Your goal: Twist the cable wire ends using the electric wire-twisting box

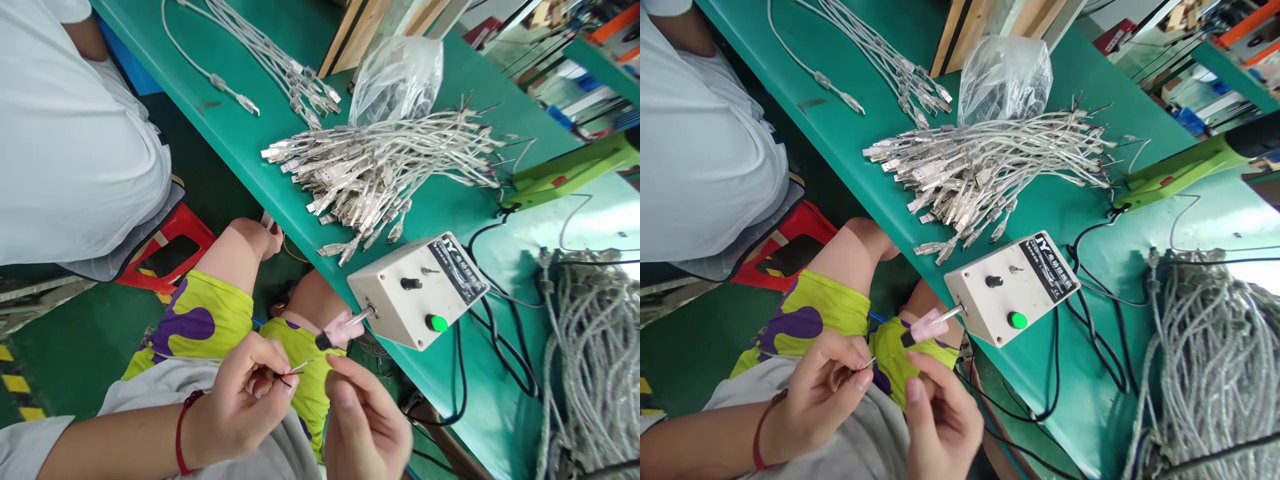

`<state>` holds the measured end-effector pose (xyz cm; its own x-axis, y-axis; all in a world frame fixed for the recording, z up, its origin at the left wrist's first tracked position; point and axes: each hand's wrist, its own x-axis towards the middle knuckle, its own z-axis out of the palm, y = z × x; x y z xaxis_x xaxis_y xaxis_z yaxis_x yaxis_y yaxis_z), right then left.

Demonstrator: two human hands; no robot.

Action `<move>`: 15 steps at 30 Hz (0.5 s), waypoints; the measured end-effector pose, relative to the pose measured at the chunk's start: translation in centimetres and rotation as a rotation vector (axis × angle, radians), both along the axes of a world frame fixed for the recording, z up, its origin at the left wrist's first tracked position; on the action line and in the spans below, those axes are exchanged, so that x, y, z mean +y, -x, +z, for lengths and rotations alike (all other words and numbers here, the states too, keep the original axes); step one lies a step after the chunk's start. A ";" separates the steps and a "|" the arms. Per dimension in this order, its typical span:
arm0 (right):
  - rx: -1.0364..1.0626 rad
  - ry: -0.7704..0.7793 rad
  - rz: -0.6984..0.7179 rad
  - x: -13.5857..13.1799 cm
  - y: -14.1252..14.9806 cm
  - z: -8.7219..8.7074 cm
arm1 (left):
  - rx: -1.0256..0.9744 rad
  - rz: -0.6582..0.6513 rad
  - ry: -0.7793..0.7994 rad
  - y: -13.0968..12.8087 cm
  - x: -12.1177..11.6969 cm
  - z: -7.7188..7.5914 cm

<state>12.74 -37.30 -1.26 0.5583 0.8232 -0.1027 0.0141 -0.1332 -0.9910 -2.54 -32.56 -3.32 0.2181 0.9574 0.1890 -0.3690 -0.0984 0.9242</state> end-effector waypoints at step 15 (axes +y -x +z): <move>0.309 0.077 0.259 0.9 -0.1 0.2 | 0.130 -0.058 -0.168 0.7 0.2 -0.3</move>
<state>12.81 -36.42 -1.07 0.2671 0.9157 -0.3003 -0.2402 -0.2385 -0.9410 -3.24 -32.39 -3.62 0.3052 0.8998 0.3117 -0.2569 -0.2373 0.9368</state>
